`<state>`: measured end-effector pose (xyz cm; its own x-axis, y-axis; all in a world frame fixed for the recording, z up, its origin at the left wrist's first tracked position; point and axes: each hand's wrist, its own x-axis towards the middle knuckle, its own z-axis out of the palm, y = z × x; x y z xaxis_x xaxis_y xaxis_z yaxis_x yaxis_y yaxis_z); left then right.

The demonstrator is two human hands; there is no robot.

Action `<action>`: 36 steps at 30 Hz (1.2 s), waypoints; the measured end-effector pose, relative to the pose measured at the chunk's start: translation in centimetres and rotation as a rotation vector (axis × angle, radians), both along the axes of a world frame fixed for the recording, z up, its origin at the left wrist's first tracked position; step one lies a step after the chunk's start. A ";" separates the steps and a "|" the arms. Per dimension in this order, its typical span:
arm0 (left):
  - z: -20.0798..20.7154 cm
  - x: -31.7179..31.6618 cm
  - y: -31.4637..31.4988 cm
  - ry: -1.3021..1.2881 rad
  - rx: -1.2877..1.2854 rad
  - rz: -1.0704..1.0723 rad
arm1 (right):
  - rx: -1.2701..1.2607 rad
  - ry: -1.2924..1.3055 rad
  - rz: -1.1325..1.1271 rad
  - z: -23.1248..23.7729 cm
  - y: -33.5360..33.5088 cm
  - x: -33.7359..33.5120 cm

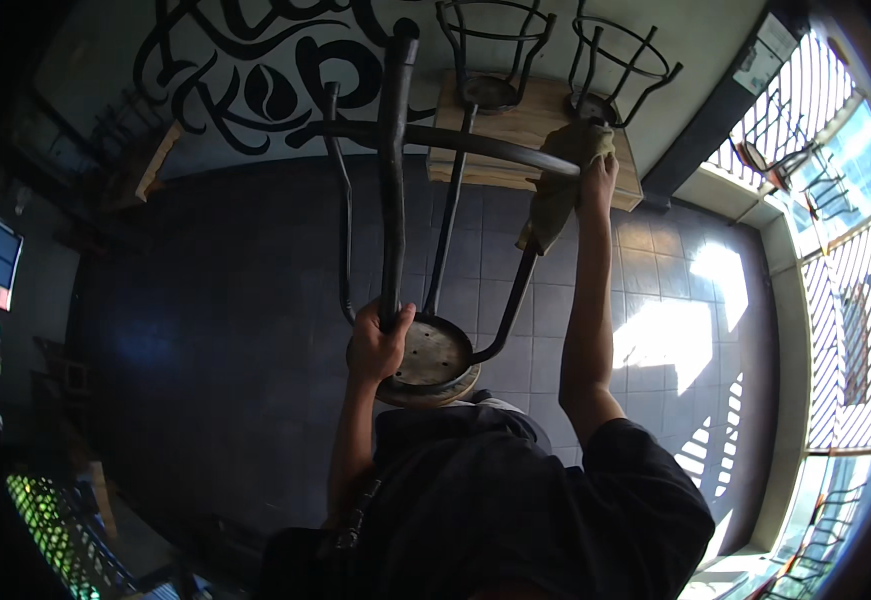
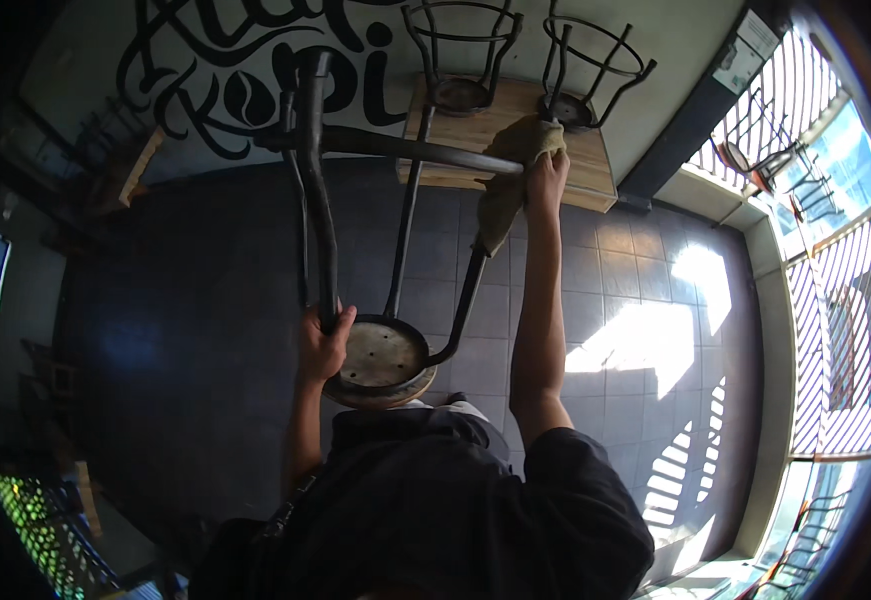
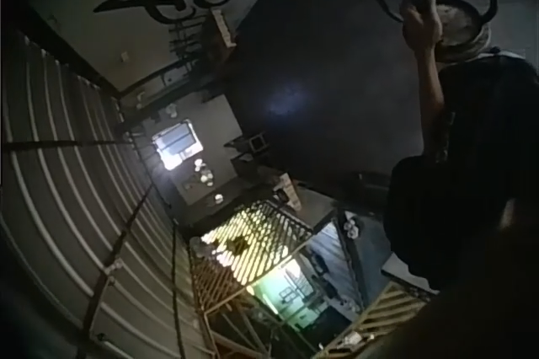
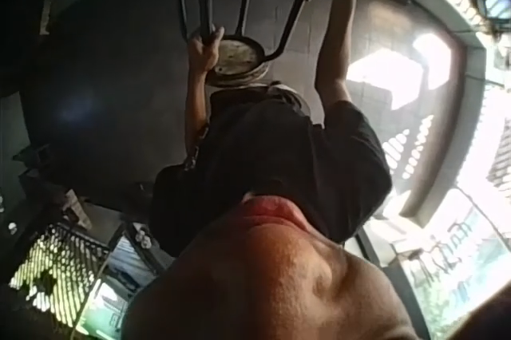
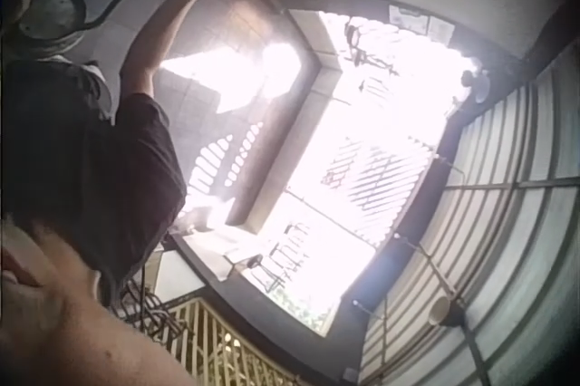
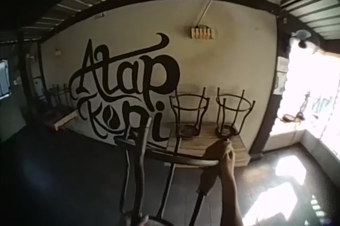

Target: The recorder is cleaning metal bar stools with a cloth in a restaurant area.

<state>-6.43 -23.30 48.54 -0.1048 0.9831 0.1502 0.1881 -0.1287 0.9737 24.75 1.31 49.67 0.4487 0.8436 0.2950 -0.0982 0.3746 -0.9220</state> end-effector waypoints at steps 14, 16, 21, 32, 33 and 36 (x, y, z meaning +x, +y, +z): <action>0.6 4.2 1.3 0.052 0.027 -0.130 | 0.340 -0.614 -0.090 1.2 -6.1 1.1; -0.1 5.1 2.0 0.086 0.030 -0.132 | 0.147 -0.469 -0.220 3.1 -6.8 -0.7; -1.7 6.2 3.0 0.187 0.052 -0.120 | 0.143 -1.034 -0.134 7.7 -9.5 -4.9; 0.0 6.6 1.8 0.123 -0.021 -0.175 | 0.133 -0.582 0.147 -4.4 -7.2 8.4; 0.6 7.0 2.1 0.124 -0.030 -0.168 | 0.171 -0.568 0.124 -5.2 -6.9 8.7; 1.3 8.0 3.4 0.163 -0.045 -0.155 | -0.075 -0.144 0.115 -7.0 -5.2 7.0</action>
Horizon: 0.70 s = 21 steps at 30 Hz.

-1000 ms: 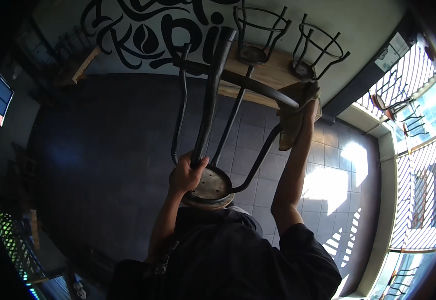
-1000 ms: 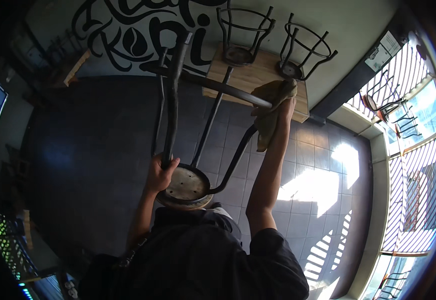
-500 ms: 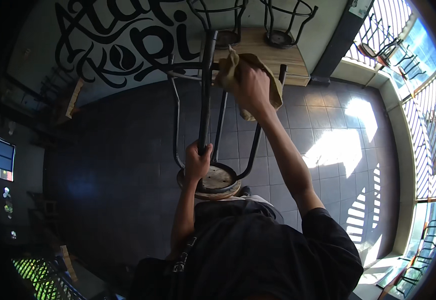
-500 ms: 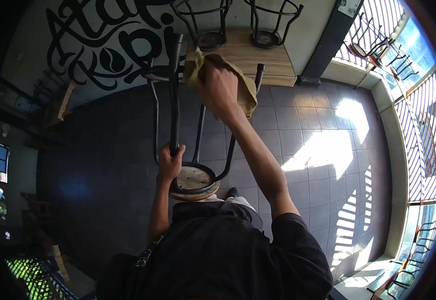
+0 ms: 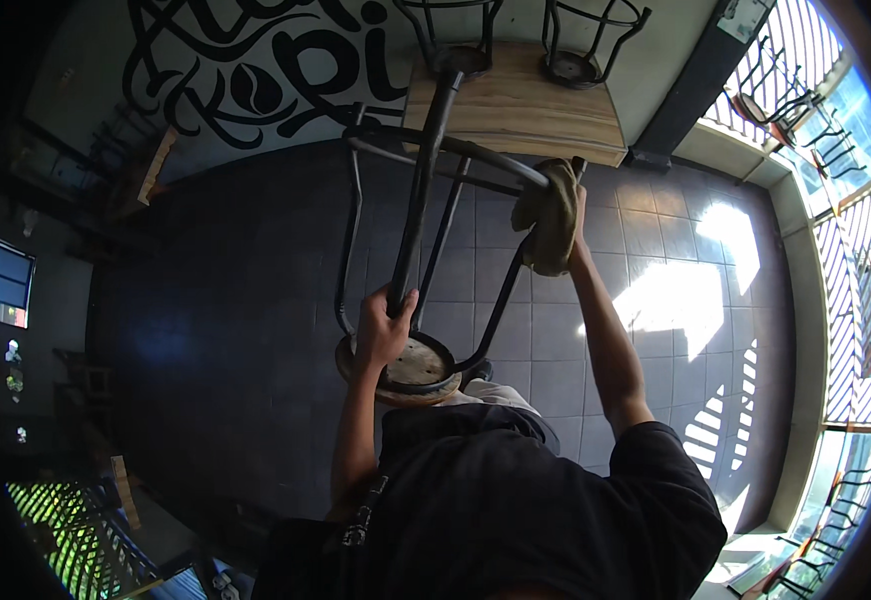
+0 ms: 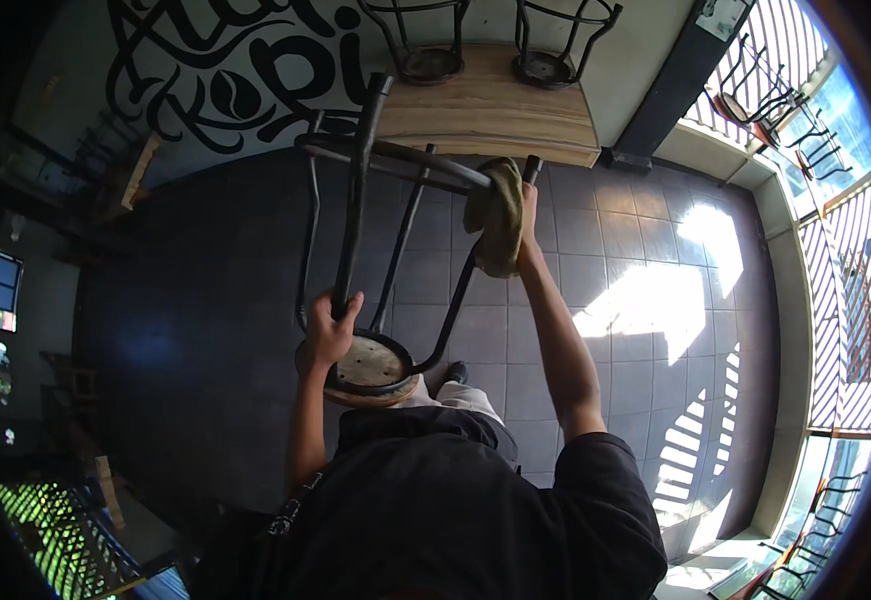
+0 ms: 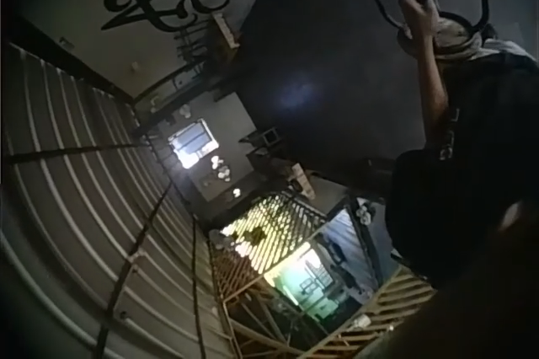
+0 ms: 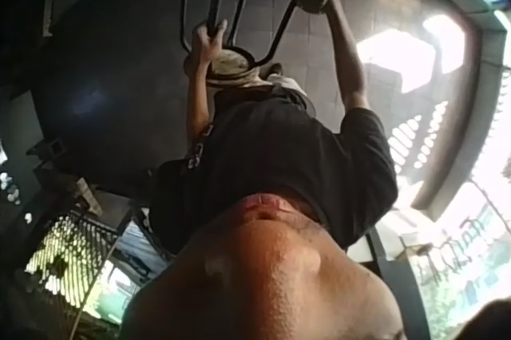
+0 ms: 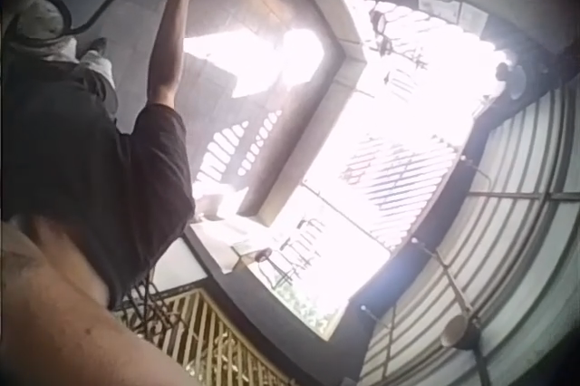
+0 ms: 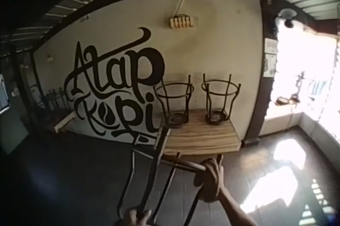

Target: The recorder is cleaning metal bar stools with a cloth in a restaurant area.

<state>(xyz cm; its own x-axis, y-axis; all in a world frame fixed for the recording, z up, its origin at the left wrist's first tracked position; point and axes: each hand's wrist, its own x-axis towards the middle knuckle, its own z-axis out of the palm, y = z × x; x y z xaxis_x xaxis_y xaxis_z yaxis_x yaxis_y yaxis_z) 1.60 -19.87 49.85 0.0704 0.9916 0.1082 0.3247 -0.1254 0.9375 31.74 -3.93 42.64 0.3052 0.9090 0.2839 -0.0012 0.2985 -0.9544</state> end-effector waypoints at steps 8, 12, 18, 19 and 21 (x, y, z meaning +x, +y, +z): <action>-1.4 0.4 -1.0 0.181 -0.017 0.188 | 0.295 -0.945 -0.085 13.5 -2.2 -13.8; -2.8 -0.7 -1.4 0.037 -0.007 0.177 | 0.260 -1.063 0.116 14.4 -1.9 -12.5; -1.2 -0.4 -2.6 -0.018 -0.059 0.162 | -0.037 -0.381 0.373 4.9 0.2 -0.2; -1.0 0.7 -2.1 -0.009 -0.061 0.134 | -0.010 -0.419 0.321 3.1 1.1 1.3; -0.3 0.4 -1.5 0.042 -0.068 0.118 | -0.051 -0.285 0.251 5.0 0.6 -2.7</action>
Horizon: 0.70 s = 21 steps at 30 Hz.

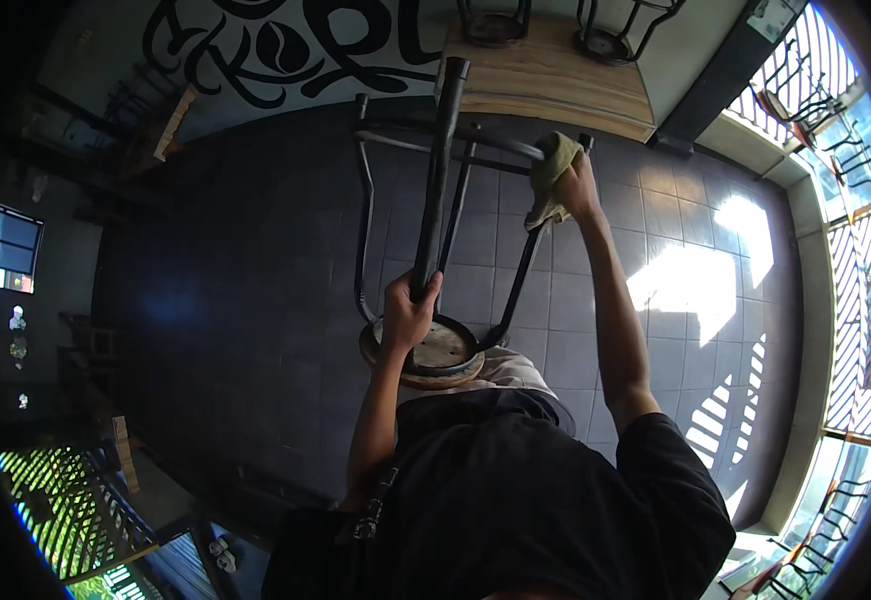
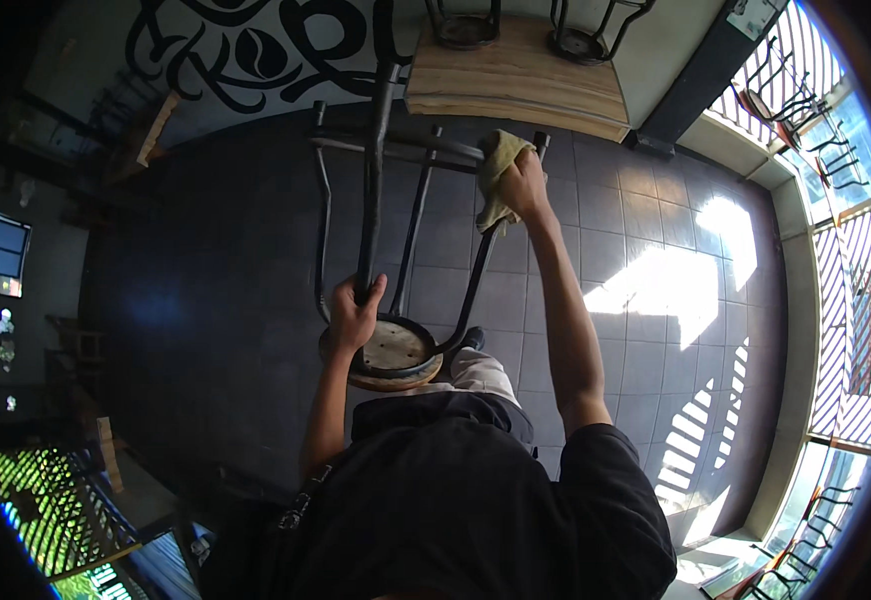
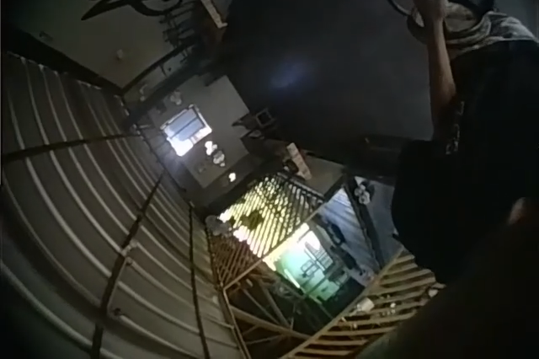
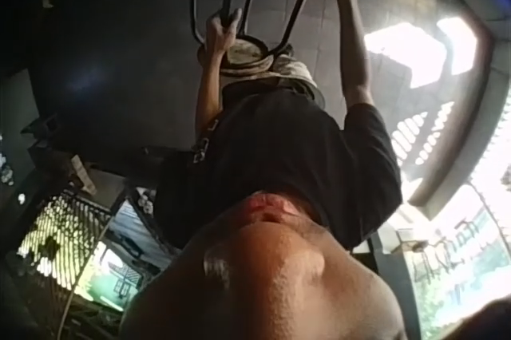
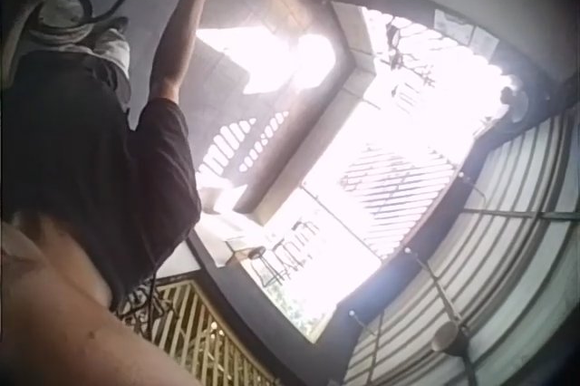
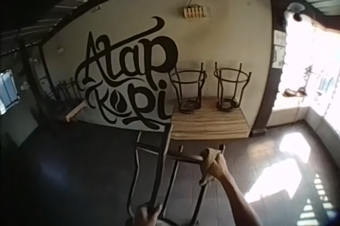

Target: The recorder is cleaning metal bar stools with a cloth in a restaurant area.

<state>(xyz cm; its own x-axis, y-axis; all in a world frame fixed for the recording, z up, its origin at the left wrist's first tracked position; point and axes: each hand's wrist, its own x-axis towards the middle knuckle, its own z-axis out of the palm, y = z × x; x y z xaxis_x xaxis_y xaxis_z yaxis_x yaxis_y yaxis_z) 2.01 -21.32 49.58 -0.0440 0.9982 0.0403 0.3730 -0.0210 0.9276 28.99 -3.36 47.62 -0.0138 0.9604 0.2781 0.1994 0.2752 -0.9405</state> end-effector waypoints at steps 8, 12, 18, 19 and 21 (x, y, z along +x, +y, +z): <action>3.4 -1.8 3.6 -0.433 -0.308 -0.061 | 0.495 -0.554 0.189 10.4 -0.7 -6.5; 6.5 0.1 4.7 -0.369 -0.258 -0.044 | 0.082 -0.213 0.069 6.1 2.6 1.7; 7.1 1.3 4.6 -0.211 -0.101 -0.074 | 0.188 -0.613 -0.105 13.4 -0.5 -5.7; 7.4 1.0 4.4 -0.214 -0.103 -0.076 | 0.438 -0.549 -0.100 16.4 -1.2 -7.9; 7.8 0.6 4.3 -0.143 -0.104 -0.015 | 0.424 -0.480 -0.042 16.1 -0.6 -8.1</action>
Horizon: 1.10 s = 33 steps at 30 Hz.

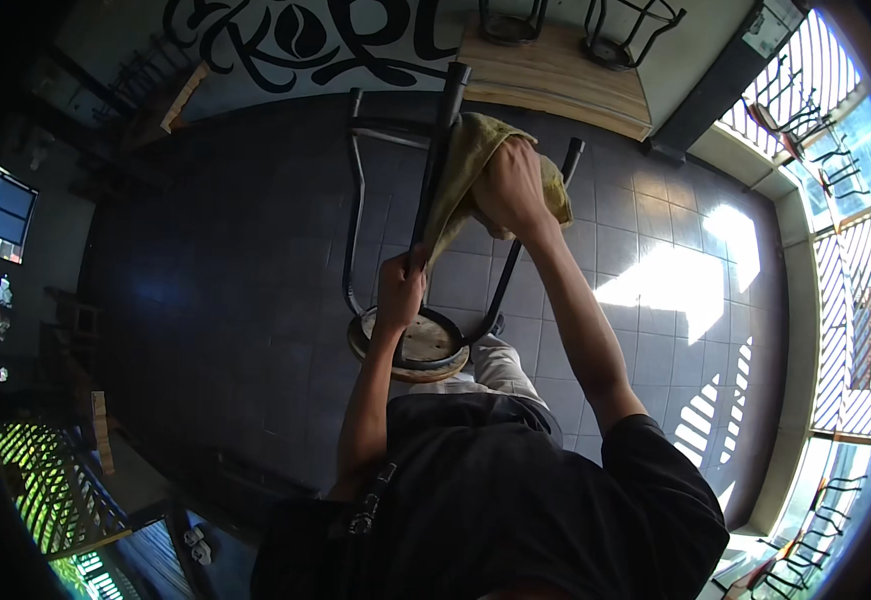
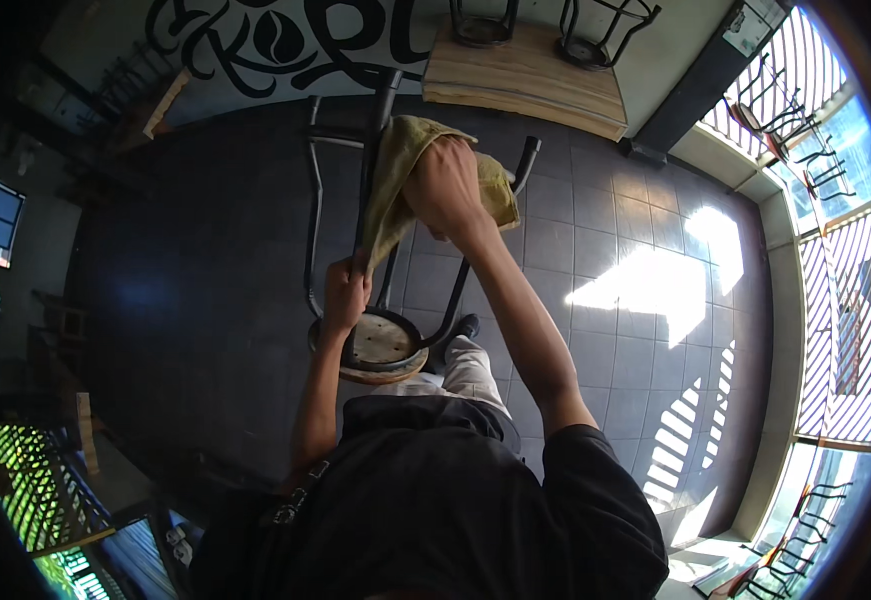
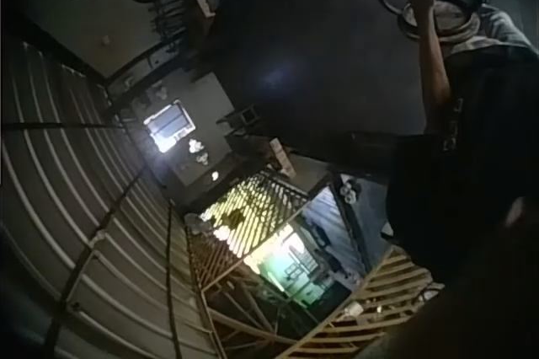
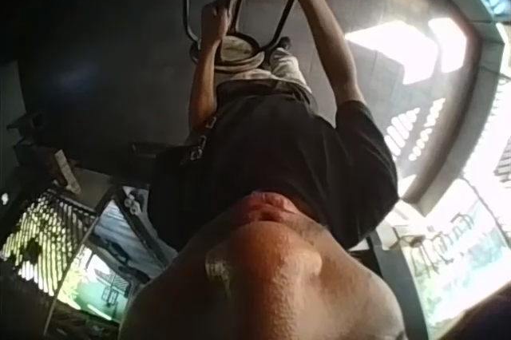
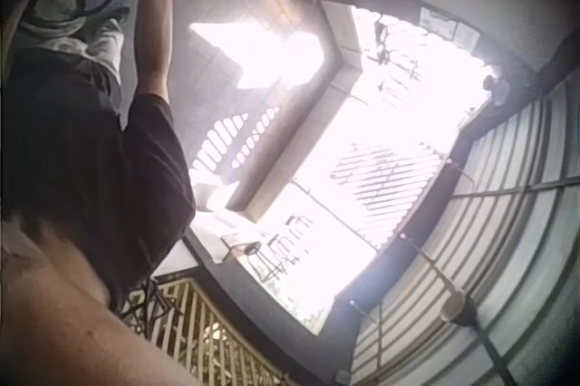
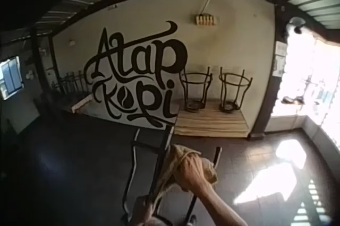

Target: The recorder is cleaning metal bar stools with a cloth in a restaurant area.

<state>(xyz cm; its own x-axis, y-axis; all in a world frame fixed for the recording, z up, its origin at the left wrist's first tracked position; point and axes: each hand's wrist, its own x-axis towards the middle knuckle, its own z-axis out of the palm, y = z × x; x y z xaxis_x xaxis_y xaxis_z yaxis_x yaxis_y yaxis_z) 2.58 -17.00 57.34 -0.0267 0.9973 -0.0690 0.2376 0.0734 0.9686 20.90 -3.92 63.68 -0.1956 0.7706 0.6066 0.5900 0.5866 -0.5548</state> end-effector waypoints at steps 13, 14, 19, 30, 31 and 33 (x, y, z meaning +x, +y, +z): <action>-0.9 0.2 -0.5 0.004 -0.039 0.025 | 0.000 -0.136 -0.085 -3.6 -2.9 2.7; -1.1 0.2 -0.4 0.005 -0.042 0.007 | 0.136 -0.054 -0.065 -3.4 -3.1 0.8; -0.8 -0.9 -0.3 -0.135 -0.070 -0.012 | -0.086 0.136 -0.037 -6.5 -0.7 6.0; -3.5 -2.3 -0.4 -0.185 -0.094 -0.009 | -0.013 -0.154 -0.131 -3.6 -0.5 -0.8; -3.6 -2.6 -0.4 -0.177 -0.069 -0.013 | -0.037 -0.134 -0.139 -4.4 -0.5 0.1; -3.6 -2.1 -0.1 -0.182 -0.031 -0.012 | 0.035 0.053 -0.066 -7.7 0.9 4.4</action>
